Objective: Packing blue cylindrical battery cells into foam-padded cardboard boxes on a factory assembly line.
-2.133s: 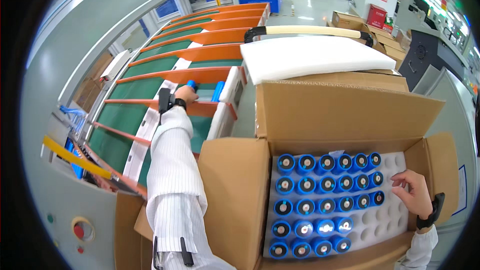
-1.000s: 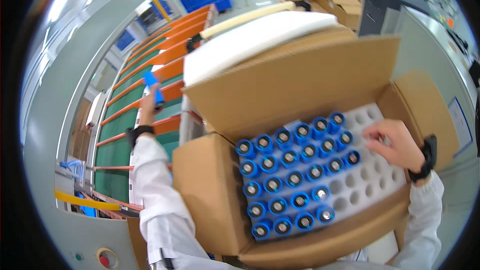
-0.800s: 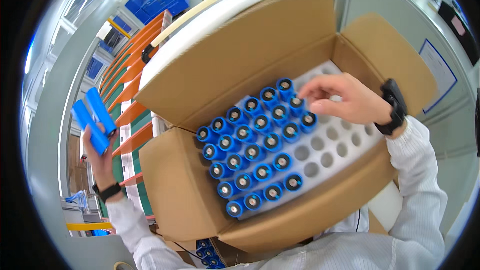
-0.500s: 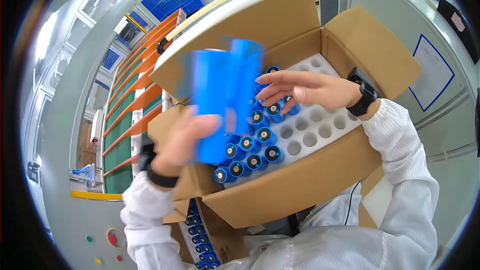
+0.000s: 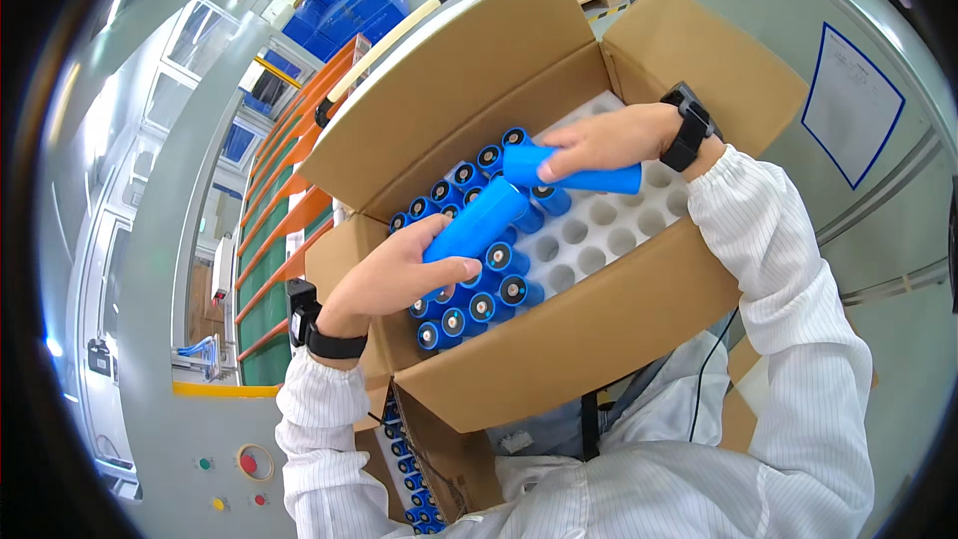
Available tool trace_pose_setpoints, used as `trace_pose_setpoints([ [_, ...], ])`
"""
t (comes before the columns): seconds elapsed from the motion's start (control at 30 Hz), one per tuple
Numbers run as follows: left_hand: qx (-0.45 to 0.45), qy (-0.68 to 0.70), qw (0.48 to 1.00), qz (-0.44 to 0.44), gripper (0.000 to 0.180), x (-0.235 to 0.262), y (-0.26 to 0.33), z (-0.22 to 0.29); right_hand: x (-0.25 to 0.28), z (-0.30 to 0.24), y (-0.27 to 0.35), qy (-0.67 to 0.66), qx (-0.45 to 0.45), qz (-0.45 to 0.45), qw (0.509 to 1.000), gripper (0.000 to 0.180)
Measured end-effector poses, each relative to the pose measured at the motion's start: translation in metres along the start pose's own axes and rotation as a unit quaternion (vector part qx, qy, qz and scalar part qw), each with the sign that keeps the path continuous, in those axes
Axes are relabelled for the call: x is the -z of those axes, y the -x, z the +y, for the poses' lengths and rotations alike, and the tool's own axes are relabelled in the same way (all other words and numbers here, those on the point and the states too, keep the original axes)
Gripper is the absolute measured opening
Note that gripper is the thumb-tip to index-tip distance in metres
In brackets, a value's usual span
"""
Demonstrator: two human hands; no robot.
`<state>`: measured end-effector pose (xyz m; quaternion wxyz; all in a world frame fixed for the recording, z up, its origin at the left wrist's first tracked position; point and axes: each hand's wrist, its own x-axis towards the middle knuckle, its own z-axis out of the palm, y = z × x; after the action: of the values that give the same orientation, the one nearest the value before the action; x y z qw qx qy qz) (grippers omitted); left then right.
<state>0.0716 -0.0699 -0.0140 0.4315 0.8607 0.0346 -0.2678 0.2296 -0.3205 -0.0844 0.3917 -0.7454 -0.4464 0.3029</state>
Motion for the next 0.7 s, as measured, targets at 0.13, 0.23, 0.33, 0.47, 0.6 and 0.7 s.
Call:
trace_pose_setpoints([
  [0.13, -0.064, -0.209, 0.976, 0.016, 0.044, -0.008, -0.016, -0.006, -0.004, 0.005, 0.001, 0.190, -0.158, -0.116, 0.962, 0.054],
  [0.23, -0.115, -0.301, 0.946, 0.048, 0.049, -0.019, -0.029, -0.018, -0.007, -0.001, 0.003, 0.267, -0.159, -0.118, 0.943, 0.050],
  [0.33, -0.168, -0.355, 0.913, 0.113, 0.045, -0.030, -0.045, -0.030, -0.007, -0.012, 0.004, 0.262, -0.176, -0.134, 0.939, 0.046],
  [0.47, -0.161, -0.374, 0.906, 0.117, 0.046, -0.040, -0.057, -0.029, -0.008, 0.023, -0.001, 0.250, -0.087, -0.041, 0.963, 0.045],
  [0.6, -0.132, -0.379, 0.909, 0.113, 0.044, -0.041, -0.065, -0.014, -0.010, 0.022, -0.008, 0.229, 0.096, 0.045, 0.968, 0.041],
  [0.7, -0.145, -0.390, 0.901, 0.125, 0.042, -0.043, -0.072, -0.008, -0.012, 0.010, -0.009, 0.195, 0.146, 0.051, 0.968, 0.041],
])
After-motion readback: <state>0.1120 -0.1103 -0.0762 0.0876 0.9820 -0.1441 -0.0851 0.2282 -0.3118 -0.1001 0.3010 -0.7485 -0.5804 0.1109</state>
